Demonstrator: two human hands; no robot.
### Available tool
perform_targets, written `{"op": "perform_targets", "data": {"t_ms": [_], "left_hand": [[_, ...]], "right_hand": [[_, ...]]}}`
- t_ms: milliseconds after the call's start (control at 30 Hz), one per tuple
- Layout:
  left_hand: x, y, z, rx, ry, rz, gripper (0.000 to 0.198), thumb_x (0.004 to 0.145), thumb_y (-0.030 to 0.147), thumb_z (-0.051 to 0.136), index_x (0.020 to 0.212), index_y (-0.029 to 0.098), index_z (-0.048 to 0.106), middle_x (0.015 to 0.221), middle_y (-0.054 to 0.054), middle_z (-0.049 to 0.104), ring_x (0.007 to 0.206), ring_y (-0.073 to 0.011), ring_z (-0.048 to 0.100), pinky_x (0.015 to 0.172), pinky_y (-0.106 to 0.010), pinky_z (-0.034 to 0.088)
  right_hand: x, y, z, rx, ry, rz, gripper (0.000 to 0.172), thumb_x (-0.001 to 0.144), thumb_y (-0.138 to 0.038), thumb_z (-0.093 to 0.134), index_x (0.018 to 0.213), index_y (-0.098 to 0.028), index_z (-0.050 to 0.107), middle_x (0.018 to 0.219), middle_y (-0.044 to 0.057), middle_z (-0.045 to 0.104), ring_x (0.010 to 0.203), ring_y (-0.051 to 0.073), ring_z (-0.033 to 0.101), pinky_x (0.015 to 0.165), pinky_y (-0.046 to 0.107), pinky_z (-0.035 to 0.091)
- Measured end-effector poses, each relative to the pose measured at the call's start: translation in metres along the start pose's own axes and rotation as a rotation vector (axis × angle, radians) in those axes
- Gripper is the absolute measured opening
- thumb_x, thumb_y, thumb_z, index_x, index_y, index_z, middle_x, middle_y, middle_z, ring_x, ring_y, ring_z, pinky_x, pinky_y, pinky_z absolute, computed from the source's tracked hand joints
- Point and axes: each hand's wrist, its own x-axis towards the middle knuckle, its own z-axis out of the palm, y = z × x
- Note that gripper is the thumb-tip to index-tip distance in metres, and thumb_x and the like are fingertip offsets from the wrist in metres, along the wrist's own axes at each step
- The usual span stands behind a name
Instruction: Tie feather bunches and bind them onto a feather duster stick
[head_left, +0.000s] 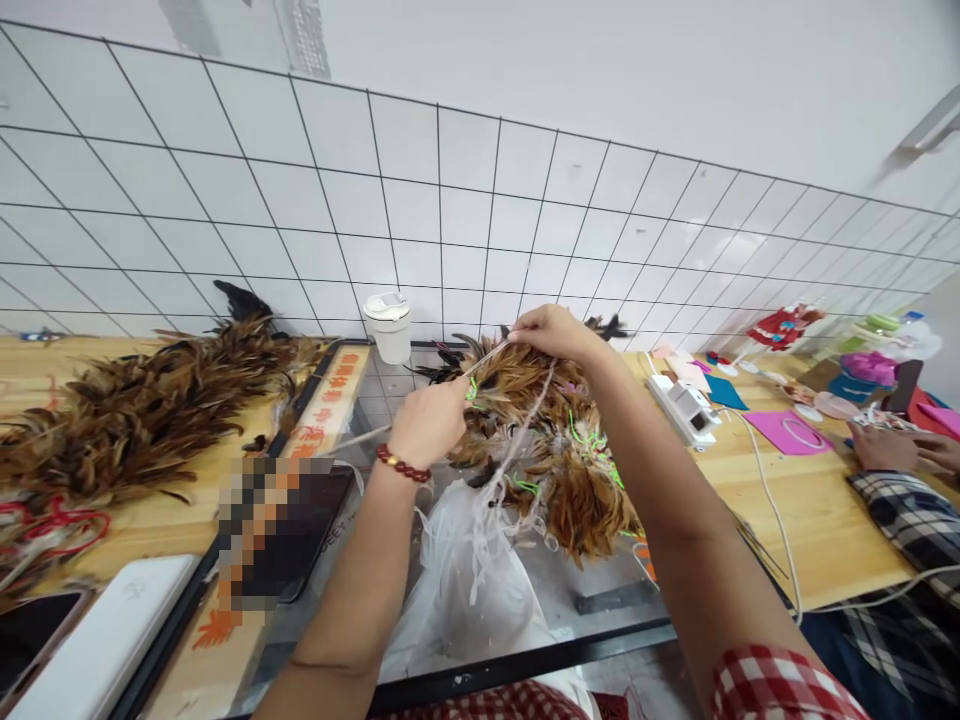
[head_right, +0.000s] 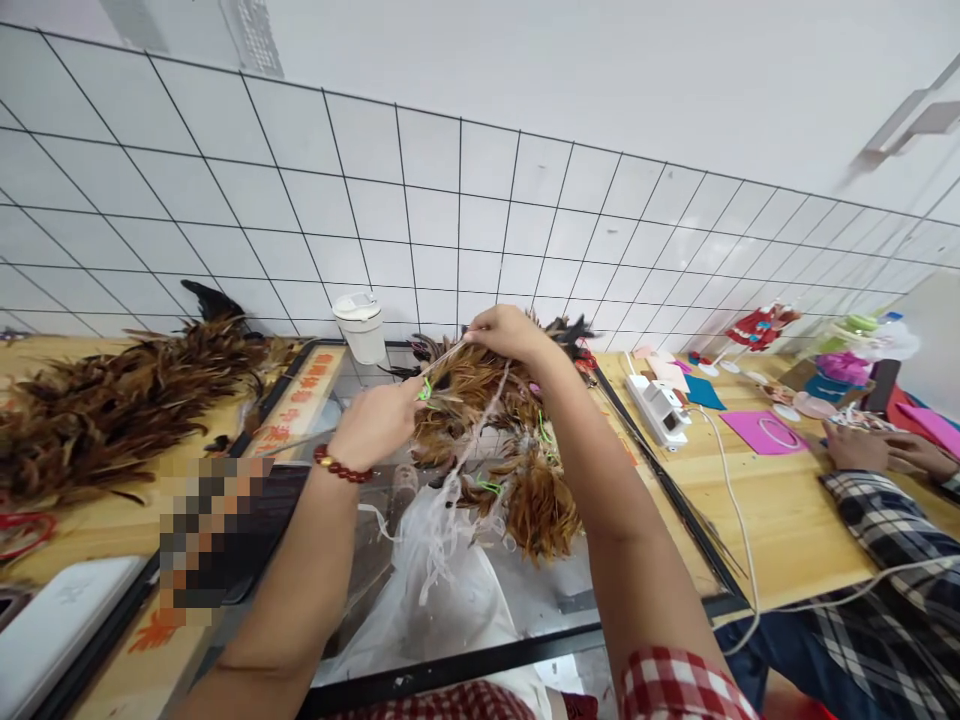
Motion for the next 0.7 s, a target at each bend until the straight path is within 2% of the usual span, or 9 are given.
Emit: {"op": "perform_targets", "data": {"t_ms": [67,200,300,367,433,567,633,700], "left_hand": [[-0.006,-0.014,-0.013,-0.020,-0.026,-0.009,0.020,0.084,0.020,0.043,0.093,0.021,0.060,0.082,-0.013,0.068,0.079,-0.0279,0.065,0.070,-0.033,0.043],[-0.018,-0.035,-0.032,-0.163,-0.094,0.028,0.019,0.081,0.026,0.045,0.084,0.022,0.064,0.076,-0.008,0.068,0.076,-0.0254,0.063,0.069,-0.030,0.042],[-0.026,-0.047,-0.041,-0.286,-0.189,0.089,0.021,0.079,0.030,0.046,0.083,0.023,0.066,0.079,-0.005,0.070,0.080,-0.0239,0.063,0.072,-0.029,0.043],[-0.032,-0.055,-0.046,-0.311,-0.218,0.113,0.024,0.080,0.032,0.045,0.088,0.024,0.067,0.087,-0.005,0.071,0.086,-0.0239,0.063,0.075,-0.028,0.044],[-0.038,-0.066,-0.050,-0.297,-0.202,0.085,0.026,0.082,0.035,0.045,0.092,0.024,0.067,0.096,-0.005,0.072,0.091,-0.0244,0.063,0.077,-0.028,0.044],[-0.054,-0.091,-0.059,-0.288,-0.096,-0.100,0.030,0.080,0.040,0.049,0.098,0.023,0.066,0.112,-0.006,0.070,0.105,-0.0253,0.060,0.089,-0.030,0.043],[-0.063,-0.099,-0.064,-0.355,-0.043,-0.205,0.031,0.078,0.038,0.053,0.102,0.022,0.065,0.120,-0.005,0.067,0.112,-0.0239,0.057,0.097,-0.032,0.040],[-0.069,-0.103,-0.068,-0.464,0.059,-0.274,0.028,0.074,0.039,0.060,0.096,0.022,0.067,0.111,-0.001,0.070,0.104,-0.0224,0.059,0.095,-0.033,0.042]], "right_hand": [[-0.008,0.021,-0.016,0.102,-0.010,0.101,0.020,0.073,-0.034,0.066,0.072,-0.015,0.073,0.064,0.002,0.066,0.059,0.012,0.056,0.058,0.026,0.041],[-0.027,0.061,-0.038,0.152,0.087,0.307,0.031,0.067,-0.043,0.070,0.071,-0.012,0.070,0.059,0.002,0.061,0.052,0.009,0.048,0.051,0.024,0.036],[-0.044,0.083,-0.040,0.226,0.109,0.470,0.033,0.063,-0.043,0.074,0.071,-0.013,0.067,0.052,0.000,0.055,0.046,0.007,0.041,0.046,0.023,0.031],[-0.055,0.095,-0.036,0.327,0.071,0.544,0.032,0.060,-0.041,0.075,0.072,-0.013,0.066,0.054,0.001,0.057,0.046,0.008,0.043,0.046,0.024,0.032],[-0.066,0.106,-0.028,0.428,0.031,0.600,0.030,0.057,-0.039,0.076,0.069,-0.014,0.064,0.055,0.001,0.058,0.047,0.008,0.045,0.045,0.023,0.033],[-0.085,0.123,-0.013,0.481,-0.018,0.735,0.032,0.053,-0.041,0.078,0.063,-0.017,0.059,0.047,-0.005,0.046,0.040,0.004,0.027,0.038,0.020,0.018],[-0.091,0.127,-0.009,0.476,-0.012,0.759,0.035,0.052,-0.044,0.078,0.065,-0.018,0.059,0.045,-0.007,0.040,0.039,0.003,0.023,0.037,0.020,0.016],[-0.096,0.124,-0.006,0.462,0.024,0.755,0.037,0.052,-0.047,0.078,0.065,-0.017,0.060,0.045,-0.007,0.040,0.039,0.004,0.027,0.037,0.021,0.017]]}}
